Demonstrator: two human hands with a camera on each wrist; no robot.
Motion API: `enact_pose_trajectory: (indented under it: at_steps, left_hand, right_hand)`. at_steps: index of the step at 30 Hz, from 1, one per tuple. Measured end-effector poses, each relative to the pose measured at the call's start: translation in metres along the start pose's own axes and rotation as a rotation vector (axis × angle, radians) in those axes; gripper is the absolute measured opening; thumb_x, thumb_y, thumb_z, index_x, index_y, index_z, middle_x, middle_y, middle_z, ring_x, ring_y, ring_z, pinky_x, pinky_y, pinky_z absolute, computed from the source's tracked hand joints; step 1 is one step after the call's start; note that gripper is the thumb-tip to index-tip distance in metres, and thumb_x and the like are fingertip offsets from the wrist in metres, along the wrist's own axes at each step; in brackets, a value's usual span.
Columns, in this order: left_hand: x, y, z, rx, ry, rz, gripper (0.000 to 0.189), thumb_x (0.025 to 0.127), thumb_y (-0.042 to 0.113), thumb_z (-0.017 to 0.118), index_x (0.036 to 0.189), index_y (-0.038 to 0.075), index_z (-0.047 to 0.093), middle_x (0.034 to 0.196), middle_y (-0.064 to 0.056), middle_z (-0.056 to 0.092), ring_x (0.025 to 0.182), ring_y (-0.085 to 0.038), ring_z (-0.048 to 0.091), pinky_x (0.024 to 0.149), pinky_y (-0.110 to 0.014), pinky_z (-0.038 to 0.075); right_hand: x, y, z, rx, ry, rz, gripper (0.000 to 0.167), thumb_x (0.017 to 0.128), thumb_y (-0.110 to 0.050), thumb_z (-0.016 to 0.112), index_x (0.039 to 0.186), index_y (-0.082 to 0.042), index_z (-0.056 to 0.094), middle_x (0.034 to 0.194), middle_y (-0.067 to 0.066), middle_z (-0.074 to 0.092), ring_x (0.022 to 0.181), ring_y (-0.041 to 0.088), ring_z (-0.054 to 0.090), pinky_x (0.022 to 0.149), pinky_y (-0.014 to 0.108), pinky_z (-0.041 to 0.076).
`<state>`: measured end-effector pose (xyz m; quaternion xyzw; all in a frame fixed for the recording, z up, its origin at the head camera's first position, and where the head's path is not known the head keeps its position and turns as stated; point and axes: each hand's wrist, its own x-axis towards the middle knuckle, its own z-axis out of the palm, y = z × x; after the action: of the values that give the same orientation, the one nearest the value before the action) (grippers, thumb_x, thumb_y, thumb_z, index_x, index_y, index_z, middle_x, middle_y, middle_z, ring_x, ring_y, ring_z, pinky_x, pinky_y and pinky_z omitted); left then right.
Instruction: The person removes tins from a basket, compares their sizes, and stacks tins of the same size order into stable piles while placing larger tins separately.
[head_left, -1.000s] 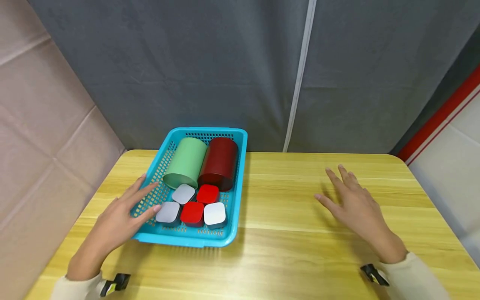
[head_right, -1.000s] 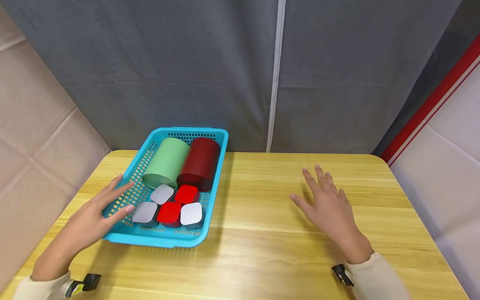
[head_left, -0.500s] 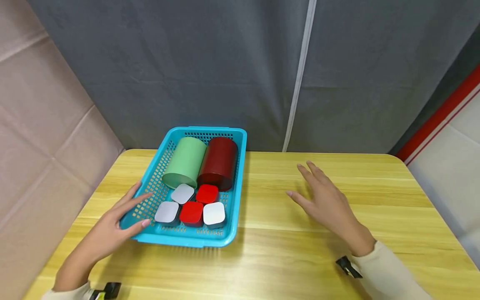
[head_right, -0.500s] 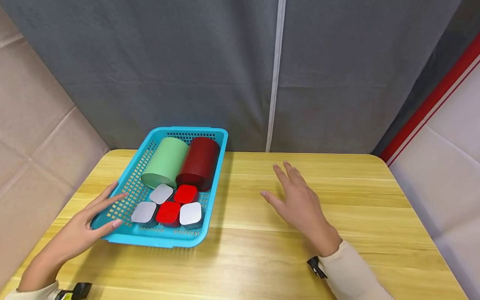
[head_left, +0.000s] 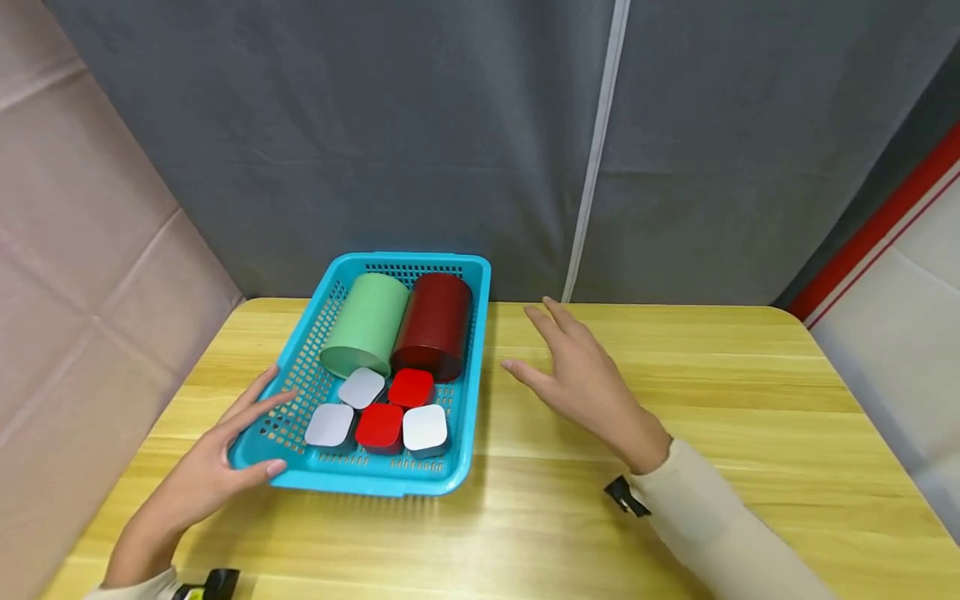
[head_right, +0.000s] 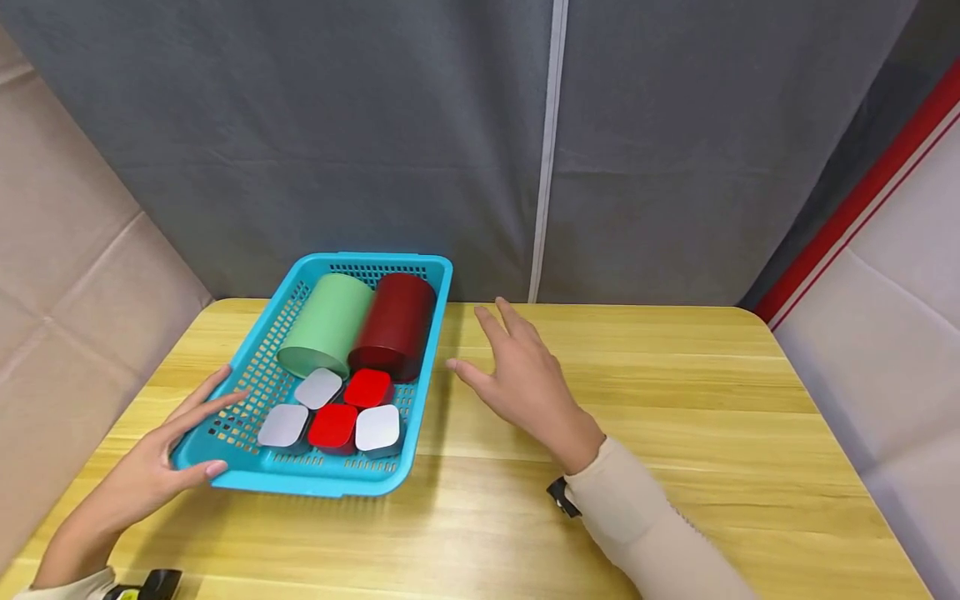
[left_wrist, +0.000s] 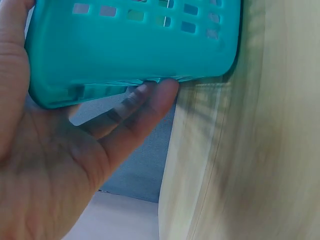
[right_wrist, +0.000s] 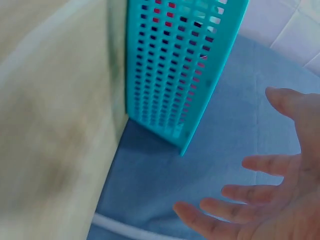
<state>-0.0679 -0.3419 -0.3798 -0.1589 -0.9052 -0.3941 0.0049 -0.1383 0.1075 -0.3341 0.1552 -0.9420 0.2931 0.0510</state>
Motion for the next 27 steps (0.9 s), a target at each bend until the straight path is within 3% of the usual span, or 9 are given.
enact_pose_trajectory:
  at_steps: [2, 5, 15, 27]
  left_hand:
    - [0.000, -0.001, -0.001, -0.014, -0.004, 0.005, 0.083, 0.082, 0.004, 0.082, 0.156, 0.019, 0.048, 0.178, 0.006, 0.013, 0.151, 0.013, 0.014, 0.102, -0.005, 0.022]
    - [0.001, -0.003, -0.002, -0.039, -0.016, 0.010, 0.085, 0.079, 0.004, 0.084, 0.156, 0.018, 0.049, 0.178, 0.005, 0.012, 0.151, 0.012, 0.015, 0.098, -0.004, 0.023]
    - [0.000, -0.005, -0.002, -0.079, -0.024, 0.028, 0.084, 0.077, 0.002, 0.084, 0.154, 0.014, 0.050, 0.178, 0.004, 0.011, 0.151, 0.011, 0.016, 0.100, -0.004, 0.023]
    - [0.000, -0.005, -0.001, -0.110, -0.025, 0.039, 0.082, 0.077, 0.001, 0.083, 0.152, 0.012, 0.052, 0.178, 0.004, 0.012, 0.151, 0.010, 0.017, 0.100, -0.005, 0.024]
  right_hand:
    - [0.008, -0.009, 0.002, 0.005, -0.004, -0.008, 0.082, 0.096, -0.050, 0.071, 0.161, -0.011, 0.040, 0.170, 0.020, 0.030, 0.151, 0.048, 0.038, 0.113, 0.069, 0.040]
    - [0.019, -0.022, 0.008, 0.002, -0.007, -0.030, 0.081, 0.096, -0.049, 0.071, 0.160, -0.010, 0.042, 0.169, 0.021, 0.032, 0.149, 0.048, 0.040, 0.111, 0.067, 0.042]
    - [0.053, -0.058, 0.020, -0.099, -0.061, -0.088, 0.079, 0.097, -0.053, 0.069, 0.160, -0.012, 0.043, 0.168, 0.020, 0.036, 0.149, 0.041, 0.043, 0.107, 0.059, 0.050]
    - [0.093, -0.084, 0.037, -0.129, -0.200, -0.069, 0.079, 0.097, -0.053, 0.066, 0.161, -0.014, 0.040, 0.170, 0.018, 0.032, 0.151, 0.042, 0.038, 0.106, 0.059, 0.051]
